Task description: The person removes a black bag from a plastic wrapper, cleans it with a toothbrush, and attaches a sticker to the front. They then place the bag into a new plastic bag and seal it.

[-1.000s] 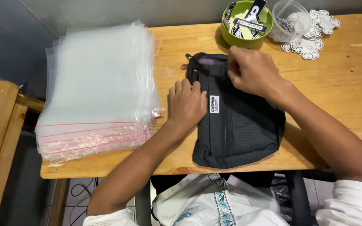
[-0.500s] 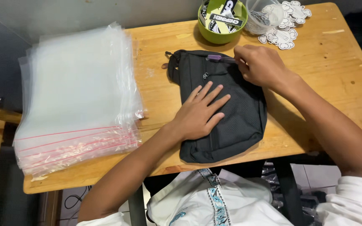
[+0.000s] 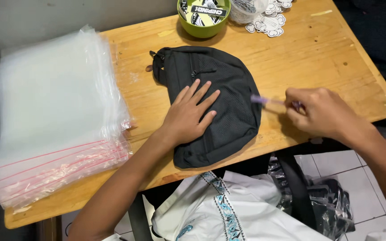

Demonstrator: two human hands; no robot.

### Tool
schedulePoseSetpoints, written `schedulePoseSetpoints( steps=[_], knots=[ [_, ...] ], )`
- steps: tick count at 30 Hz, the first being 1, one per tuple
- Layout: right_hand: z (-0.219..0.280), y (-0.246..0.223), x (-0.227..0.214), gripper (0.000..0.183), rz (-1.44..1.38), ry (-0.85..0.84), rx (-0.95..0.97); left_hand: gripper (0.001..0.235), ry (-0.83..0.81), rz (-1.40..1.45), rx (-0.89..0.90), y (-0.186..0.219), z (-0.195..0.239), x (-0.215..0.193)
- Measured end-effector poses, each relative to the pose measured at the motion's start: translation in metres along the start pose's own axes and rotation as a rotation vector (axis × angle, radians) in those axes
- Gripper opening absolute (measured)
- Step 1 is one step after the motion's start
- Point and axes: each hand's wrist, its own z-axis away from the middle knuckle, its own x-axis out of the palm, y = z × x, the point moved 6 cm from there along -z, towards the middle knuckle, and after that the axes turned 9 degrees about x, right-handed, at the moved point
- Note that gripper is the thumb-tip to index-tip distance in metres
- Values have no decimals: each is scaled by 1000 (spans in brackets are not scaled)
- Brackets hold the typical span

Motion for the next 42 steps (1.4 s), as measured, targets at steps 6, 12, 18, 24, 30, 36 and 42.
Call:
schedulePoseSetpoints(
  steps=[6, 12, 18, 24, 30, 36, 42],
  knots=[
    [51, 10, 7, 12, -237, -174, -187, 53, -53, 71, -31, -1, -7, -5],
    [27, 4, -32, 9, -231, 121, -30, 24, 218, -54, 38, 5, -58, -17],
    [-20, -21, -46, 11, -332, 51, 57, 51, 270, -230, -55, -18, -90, 21],
    [-68, -31, -43, 10, -366, 104, -15, 29, 409, -120, -40, -5, -83, 1],
    [-142, -63, -21, 15, -273, 35, -172, 25, 395, -198, -30, -9, -85, 12],
    [-152, -80, -26, 11, -354, 38, -317, 15, 432, -186, -87, -18, -80, 16],
    [-93, 1, -41, 13, -353, -81, -67, 13, 379, -130, -63, -15, -82, 15]
  ],
)
